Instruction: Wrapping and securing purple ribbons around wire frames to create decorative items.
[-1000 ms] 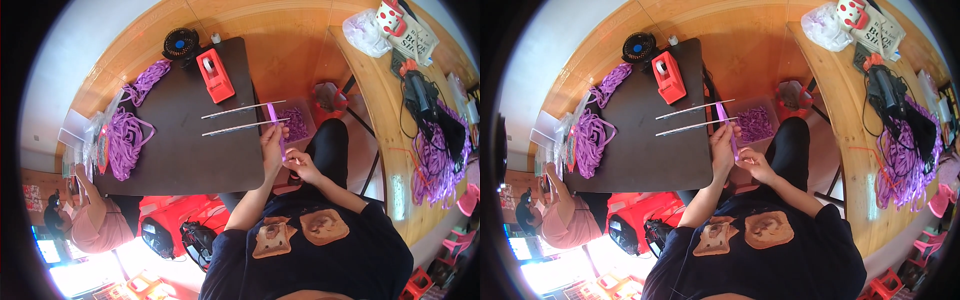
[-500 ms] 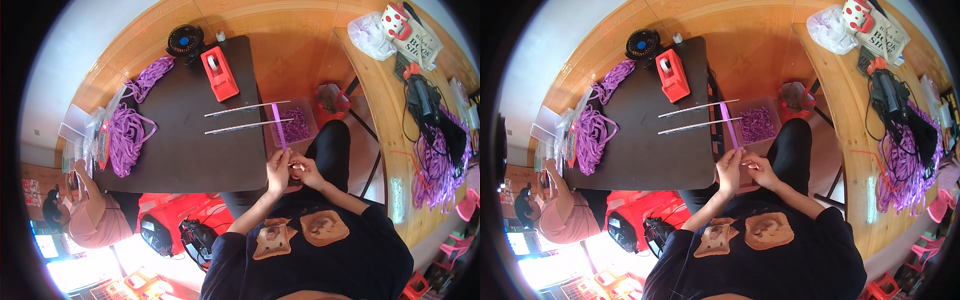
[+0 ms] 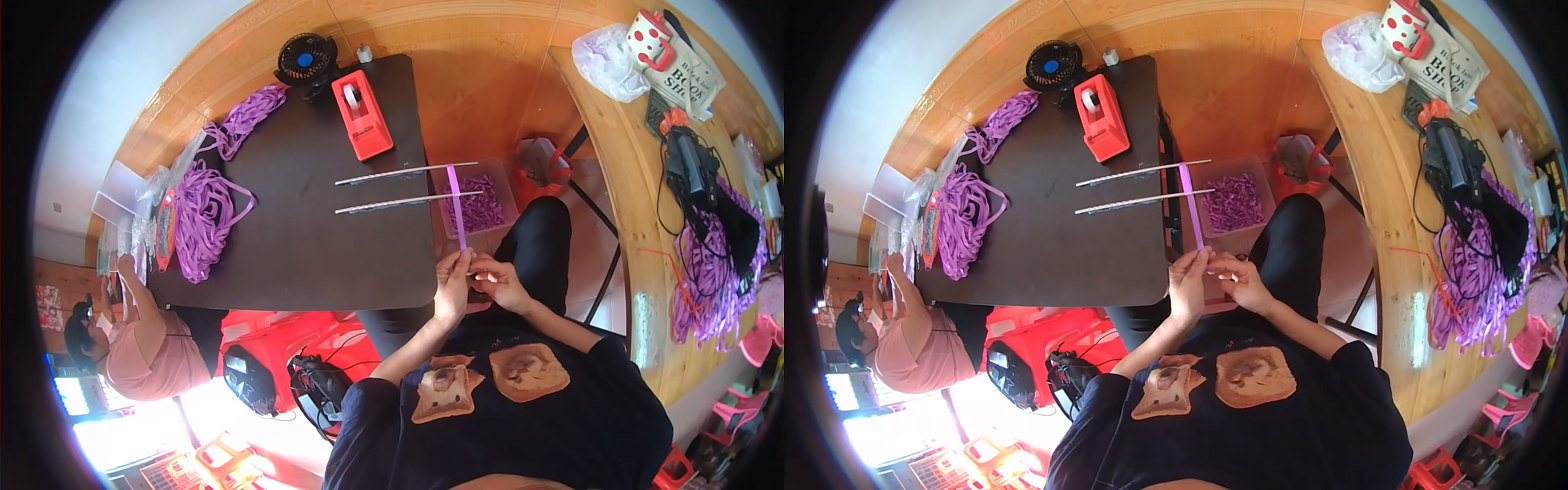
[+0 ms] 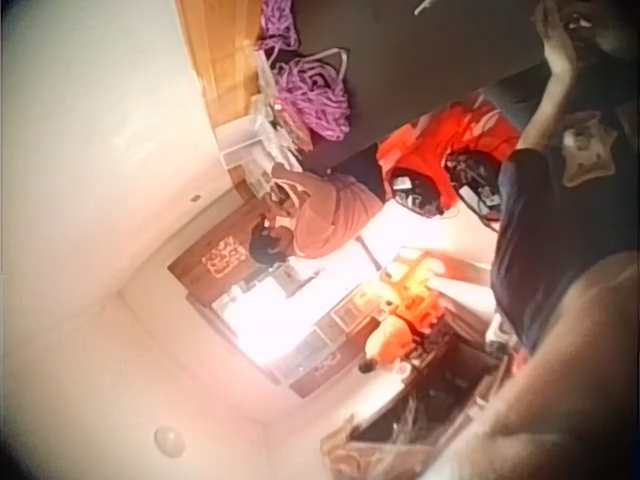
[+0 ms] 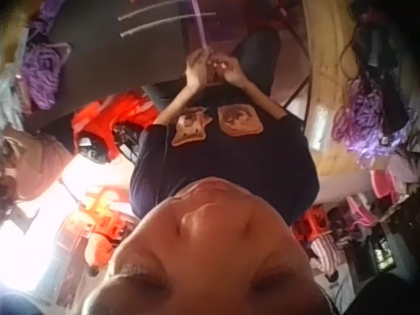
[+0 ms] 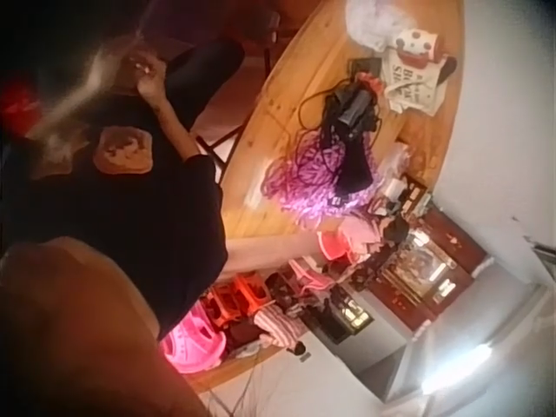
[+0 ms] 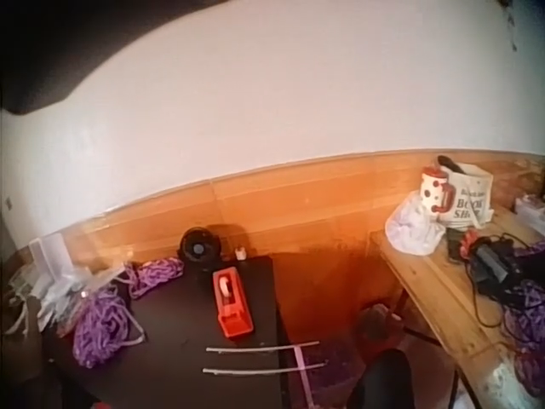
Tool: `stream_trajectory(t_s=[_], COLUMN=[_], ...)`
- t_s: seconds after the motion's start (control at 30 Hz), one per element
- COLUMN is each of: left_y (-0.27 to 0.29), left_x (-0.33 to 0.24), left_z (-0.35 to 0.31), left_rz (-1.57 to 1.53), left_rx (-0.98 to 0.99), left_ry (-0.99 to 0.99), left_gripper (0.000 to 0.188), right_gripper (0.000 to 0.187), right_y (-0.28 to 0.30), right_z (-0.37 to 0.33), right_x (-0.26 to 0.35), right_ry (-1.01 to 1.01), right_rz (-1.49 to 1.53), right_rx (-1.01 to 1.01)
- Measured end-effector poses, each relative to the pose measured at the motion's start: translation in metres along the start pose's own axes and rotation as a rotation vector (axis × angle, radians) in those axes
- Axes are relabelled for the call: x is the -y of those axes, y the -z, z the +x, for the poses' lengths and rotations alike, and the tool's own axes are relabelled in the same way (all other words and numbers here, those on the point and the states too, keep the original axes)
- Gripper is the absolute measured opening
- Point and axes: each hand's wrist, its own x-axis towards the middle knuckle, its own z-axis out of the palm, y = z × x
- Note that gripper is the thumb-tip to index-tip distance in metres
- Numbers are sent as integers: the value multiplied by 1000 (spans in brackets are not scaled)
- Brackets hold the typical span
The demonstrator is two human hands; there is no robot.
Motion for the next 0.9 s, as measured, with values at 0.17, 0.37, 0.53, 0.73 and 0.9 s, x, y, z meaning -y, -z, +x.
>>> stream_trajectory(t_s=[0.17, 0.37, 0.53, 0.73, 0.9], left_y=[8, 4, 2, 1, 0], left_x=[2, -14, -17, -20, -23], left_z=[1, -12, -18, -23, -29], left_rz=[109, 136, 92, 86, 65], left_rx=[22, -2, 7, 34, 60], left_ry=[-63, -2, -42, -5, 42], left_gripper=[18, 17, 17, 17, 23], right_gripper=[40, 37, 32, 33, 34], right_y=[-13, -5, -2, -7, -12], right_z=[10, 64, 76, 74, 72], right_x=[30, 92, 98, 100, 112], right_ry=[103, 907, 1113, 1215, 1213], right_rz=[-70, -1240, -1420, -1447, -1469], right_rx=[-140, -203, -99, -105, -96])
